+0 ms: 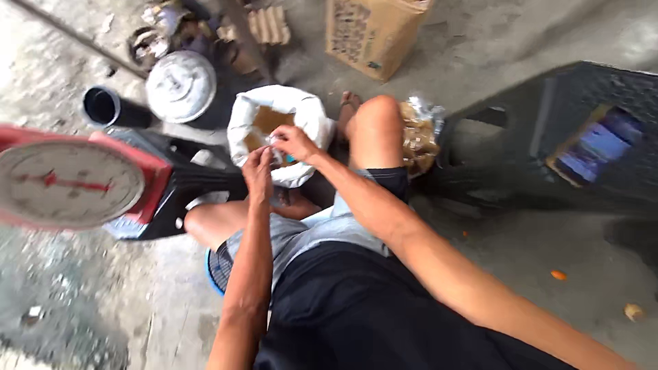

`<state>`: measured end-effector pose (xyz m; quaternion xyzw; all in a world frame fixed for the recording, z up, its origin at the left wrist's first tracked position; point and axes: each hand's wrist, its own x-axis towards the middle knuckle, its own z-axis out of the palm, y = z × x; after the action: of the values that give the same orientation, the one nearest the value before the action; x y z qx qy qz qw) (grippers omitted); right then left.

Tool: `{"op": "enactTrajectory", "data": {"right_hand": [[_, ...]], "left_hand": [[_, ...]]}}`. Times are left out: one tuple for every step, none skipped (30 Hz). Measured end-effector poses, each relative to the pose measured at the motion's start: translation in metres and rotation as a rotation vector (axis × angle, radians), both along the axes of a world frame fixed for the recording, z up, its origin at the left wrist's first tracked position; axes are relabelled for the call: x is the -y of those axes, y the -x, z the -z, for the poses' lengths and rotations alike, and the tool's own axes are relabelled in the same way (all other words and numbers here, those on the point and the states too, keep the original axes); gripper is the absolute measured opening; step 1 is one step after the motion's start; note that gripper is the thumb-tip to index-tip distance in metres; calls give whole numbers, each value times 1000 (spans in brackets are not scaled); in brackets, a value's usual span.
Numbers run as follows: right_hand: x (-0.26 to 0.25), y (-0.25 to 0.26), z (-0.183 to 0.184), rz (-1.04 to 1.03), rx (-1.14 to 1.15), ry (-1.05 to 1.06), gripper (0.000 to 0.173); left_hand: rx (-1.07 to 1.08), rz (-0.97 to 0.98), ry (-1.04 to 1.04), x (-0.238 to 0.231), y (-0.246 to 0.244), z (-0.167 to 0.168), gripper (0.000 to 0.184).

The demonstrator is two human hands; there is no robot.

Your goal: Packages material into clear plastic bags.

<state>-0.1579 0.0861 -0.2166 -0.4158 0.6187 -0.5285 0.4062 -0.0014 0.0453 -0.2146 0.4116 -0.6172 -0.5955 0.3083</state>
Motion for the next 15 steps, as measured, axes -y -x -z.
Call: {"op": "enactTrajectory", "data": {"right_hand": [[0, 1, -2, -4, 33, -12, 25], [0, 3, -3, -1, 52, -20, 27], [1, 4, -3, -3, 50, -36, 28], [0, 5, -2, -4, 17, -52, 29], [0, 6, -1, -3, -50, -75, 28], [0, 6, -2, -1, -130, -101, 28], [-1, 6, -2, -8, -202, -128, 27], [-1, 5, -1, -19, -265, -157, 26], [0, 3, 0, -30, -314, -183, 24], [0, 1, 2, -29, -334, -209, 23], [1, -1, 4, -12, -305, -233, 23], [2, -4, 7, 27, -218, -255, 23], [4, -5, 10, 77, -82, -265, 23], [5, -7, 11, 134, 87, -252, 23], [6, -8, 11, 189, 247, -233, 24]], "left_hand": [[-28, -29, -39, 3, 2, -1, 24], [-52, -59, -73, 6, 4, -3, 24], [-77, -89, -106, 8, 4, -5, 23], [-103, -123, -137, 9, 5, -7, 21], [-124, -156, -165, 11, 6, -9, 20], [-143, -184, -190, 12, 6, -10, 19], [-158, -206, -209, 12, 7, -10, 18], [-158, -224, -224, 12, 7, -9, 18], [-146, -241, -241, 11, 8, -8, 19], [-129, -255, -248, 10, 10, -6, 20], [-109, -258, -238, 8, 11, -3, 21], [-79, -243, -211, 6, 10, 0, 21], [-39, -219, -168, 3, 9, 5, 21], [22, -186, -115, 1, 6, 13, 21], [86, -152, -75, -2, 2, 21, 22]]}}
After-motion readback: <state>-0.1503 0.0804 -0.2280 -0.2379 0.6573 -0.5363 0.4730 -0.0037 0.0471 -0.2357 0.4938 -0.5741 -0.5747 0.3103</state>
